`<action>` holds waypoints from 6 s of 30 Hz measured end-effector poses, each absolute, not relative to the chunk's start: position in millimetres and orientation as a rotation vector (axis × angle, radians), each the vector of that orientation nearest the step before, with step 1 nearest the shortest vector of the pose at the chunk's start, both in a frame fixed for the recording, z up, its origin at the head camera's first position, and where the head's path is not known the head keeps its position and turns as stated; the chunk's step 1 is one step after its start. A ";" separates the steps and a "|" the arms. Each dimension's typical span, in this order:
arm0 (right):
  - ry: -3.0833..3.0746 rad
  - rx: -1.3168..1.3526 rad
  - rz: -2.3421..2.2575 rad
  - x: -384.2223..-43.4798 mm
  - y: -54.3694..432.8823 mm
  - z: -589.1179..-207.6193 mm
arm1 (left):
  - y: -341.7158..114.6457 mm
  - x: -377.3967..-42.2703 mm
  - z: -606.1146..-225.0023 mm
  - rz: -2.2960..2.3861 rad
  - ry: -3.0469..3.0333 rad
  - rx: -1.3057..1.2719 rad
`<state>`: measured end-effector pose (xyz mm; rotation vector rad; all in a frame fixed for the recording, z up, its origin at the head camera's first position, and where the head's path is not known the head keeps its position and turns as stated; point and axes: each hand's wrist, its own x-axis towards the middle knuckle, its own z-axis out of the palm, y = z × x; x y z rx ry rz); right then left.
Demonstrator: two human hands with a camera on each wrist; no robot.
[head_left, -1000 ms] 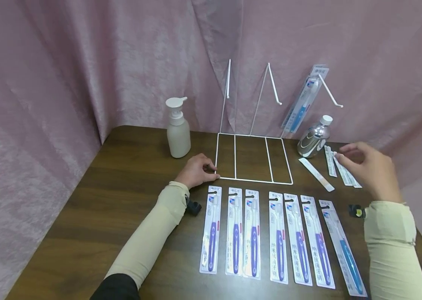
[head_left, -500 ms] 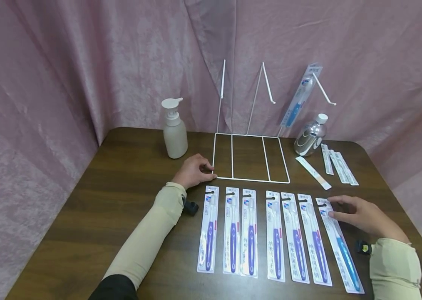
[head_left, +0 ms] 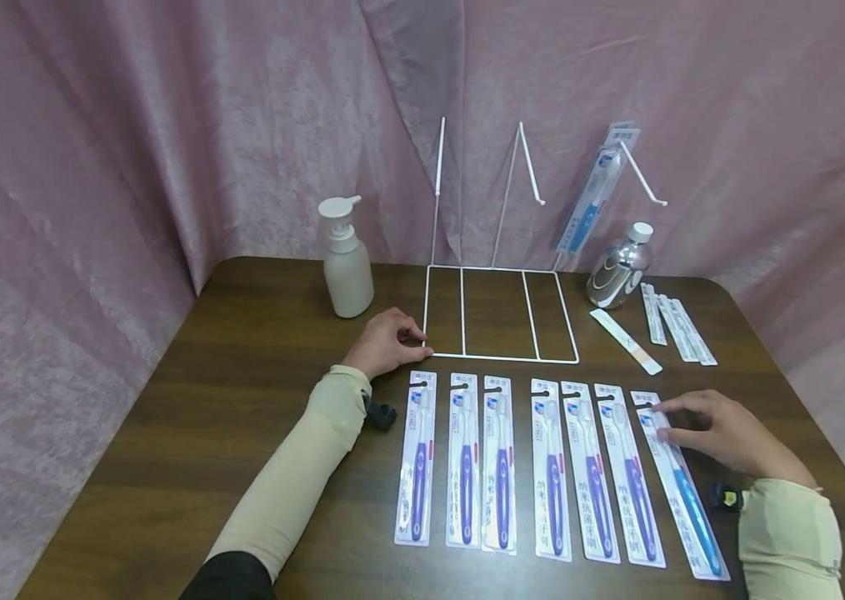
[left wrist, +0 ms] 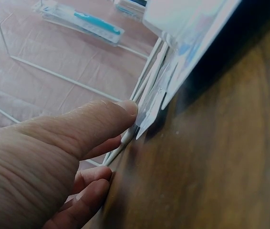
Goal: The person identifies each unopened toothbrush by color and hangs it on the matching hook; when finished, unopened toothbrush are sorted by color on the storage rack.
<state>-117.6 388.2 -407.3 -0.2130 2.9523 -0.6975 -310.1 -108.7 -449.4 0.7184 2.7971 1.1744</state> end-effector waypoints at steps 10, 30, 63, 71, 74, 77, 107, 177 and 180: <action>2.987 -0.080 -0.792 -108.8 391.7 -392.3 | -97.9 -314.7 -447.4 1.186 2.784 0.781; 3.914 -0.300 -1.361 -174.0 298.5 -280.6 | -111.0 -310.8 -449.9 1.163 2.820 0.761; 3.752 -0.080 -1.725 -257.4 282.6 -292.1 | -93.3 -309.9 -445.1 1.172 2.784 0.690; 3.864 0.178 -1.489 -310.0 290.4 -295.7 | -84.6 -303.2 -450.6 1.169 2.793 0.717; 3.875 0.306 -1.419 -319.7 292.9 -295.1 | -81.3 -302.4 -451.8 1.185 2.793 0.733; 3.882 0.366 -1.400 -325.9 294.5 -295.0 | -78.6 -302.5 -452.1 1.188 2.797 0.752; 3.293 -0.102 -0.743 -166.1 334.0 -360.9 | -91.3 -310.6 -440.5 1.161 2.815 0.789; 3.760 -0.404 -1.351 -270.8 214.5 -275.8 | -66.5 -323.7 -440.3 1.183 2.796 0.751; 3.723 -0.268 -1.412 -292.9 214.1 -276.9 | -63.4 -323.9 -442.2 1.185 2.795 0.761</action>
